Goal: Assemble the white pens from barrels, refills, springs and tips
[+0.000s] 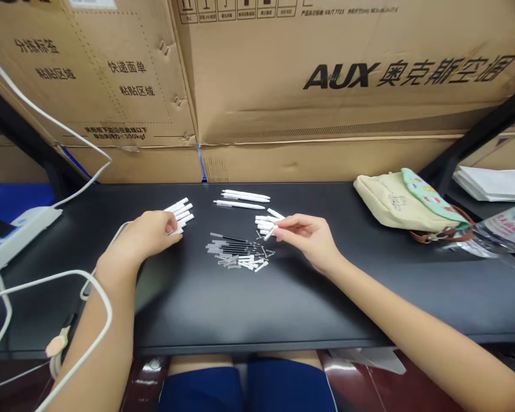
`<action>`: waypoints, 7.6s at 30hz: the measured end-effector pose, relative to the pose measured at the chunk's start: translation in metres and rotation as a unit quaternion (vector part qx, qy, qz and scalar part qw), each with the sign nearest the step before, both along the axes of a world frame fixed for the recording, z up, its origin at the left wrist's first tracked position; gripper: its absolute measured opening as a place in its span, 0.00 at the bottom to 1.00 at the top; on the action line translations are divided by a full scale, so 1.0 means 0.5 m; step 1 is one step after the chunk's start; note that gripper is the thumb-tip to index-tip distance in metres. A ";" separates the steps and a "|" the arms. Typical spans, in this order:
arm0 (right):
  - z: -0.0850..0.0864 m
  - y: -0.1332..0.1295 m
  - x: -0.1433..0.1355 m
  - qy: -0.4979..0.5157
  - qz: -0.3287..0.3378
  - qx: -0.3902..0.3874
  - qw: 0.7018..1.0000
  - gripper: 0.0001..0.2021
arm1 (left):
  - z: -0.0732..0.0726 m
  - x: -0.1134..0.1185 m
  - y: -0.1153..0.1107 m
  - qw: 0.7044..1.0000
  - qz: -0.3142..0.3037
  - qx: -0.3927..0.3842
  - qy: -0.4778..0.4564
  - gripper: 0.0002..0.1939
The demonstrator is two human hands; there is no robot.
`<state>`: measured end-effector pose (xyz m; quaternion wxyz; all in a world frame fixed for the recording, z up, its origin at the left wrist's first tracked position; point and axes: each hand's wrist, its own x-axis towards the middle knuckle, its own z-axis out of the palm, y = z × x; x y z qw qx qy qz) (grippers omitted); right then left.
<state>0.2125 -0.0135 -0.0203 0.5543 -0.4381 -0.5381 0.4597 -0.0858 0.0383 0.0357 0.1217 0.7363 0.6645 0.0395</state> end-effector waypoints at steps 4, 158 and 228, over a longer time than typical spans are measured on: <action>-0.004 0.000 0.001 -0.007 0.002 -0.001 1.000 0.10 | 0.001 0.008 -0.003 0.995 0.025 -0.046 0.088 0.06; 0.028 0.076 0.039 0.158 -0.068 -0.084 0.981 0.14 | -0.054 0.201 -0.098 0.783 -0.015 -0.122 -0.609 0.17; 0.041 0.036 0.002 0.093 0.070 -0.131 0.984 0.12 | -0.050 0.200 -0.106 0.752 -0.159 -0.360 -0.529 0.16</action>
